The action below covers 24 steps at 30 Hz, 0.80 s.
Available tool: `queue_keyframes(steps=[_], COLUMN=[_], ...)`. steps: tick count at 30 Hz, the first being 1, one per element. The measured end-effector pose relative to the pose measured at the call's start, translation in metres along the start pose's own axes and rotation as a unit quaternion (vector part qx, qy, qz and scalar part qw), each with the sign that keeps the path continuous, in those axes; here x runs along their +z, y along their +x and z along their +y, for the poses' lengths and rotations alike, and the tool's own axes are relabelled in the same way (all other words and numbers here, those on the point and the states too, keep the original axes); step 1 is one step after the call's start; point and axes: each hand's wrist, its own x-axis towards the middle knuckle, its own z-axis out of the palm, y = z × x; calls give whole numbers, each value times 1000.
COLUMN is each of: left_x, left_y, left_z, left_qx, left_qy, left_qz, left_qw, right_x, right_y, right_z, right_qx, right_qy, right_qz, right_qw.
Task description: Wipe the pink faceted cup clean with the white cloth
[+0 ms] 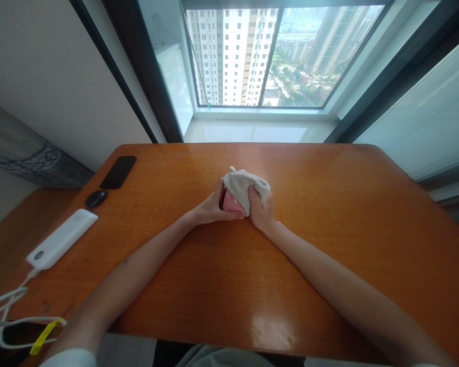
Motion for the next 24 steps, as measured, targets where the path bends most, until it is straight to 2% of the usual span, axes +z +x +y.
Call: queue_keyframes(steps=[2,4,5,6,9,10,11,14,16,18,21,22,23,24], left_x=[1,3,3,3,2,1,1,2,3,3,2,2,2,2], left_y=[1,4,5,5,5,4,4,4,4,4,2,2,1,1], left_z=[-2,-5,-6,-6,-4,-4,-5,-12,-15,-13,-7,-6,-6,-8], left_qx=[31,42,40,37,33,38,45,66,63,51,44,48,52,55], left_qy=[-2,-3,-3,-4,-3,1,5,11,4,-2,10,14,18,20], left_qz=[-17,-30,-30,-23,5,10,7,-17,-15,-10,2,7,4,-6], left_qw=[999,999,999,999,999,999,999,998,998,999,999,999,998,998], right_x=[-3,-6,-6,-5,-2,-2,-2,-5,-6,-5,-3,-3,-4,-5], right_y=[-2,-3,-3,-2,1,1,1,-2,-3,-2,1,2,1,0], right_z=[-3,-5,-5,-4,-1,-1,-2,-6,-6,-4,-1,-1,-2,-3], right_qx=[-107,-187,-188,-161,-29,-13,-23,-163,-217,-169,-31,-17,-32,-76], right_qy=[-23,-32,-32,-27,-6,-1,-3,-38,-49,-34,7,8,2,-13], right_qz=[-79,-123,-122,-107,-16,2,-4,-100,-128,-105,-28,-21,-27,-51], right_qw=[991,974,974,981,999,1000,1000,981,966,979,999,1000,999,996])
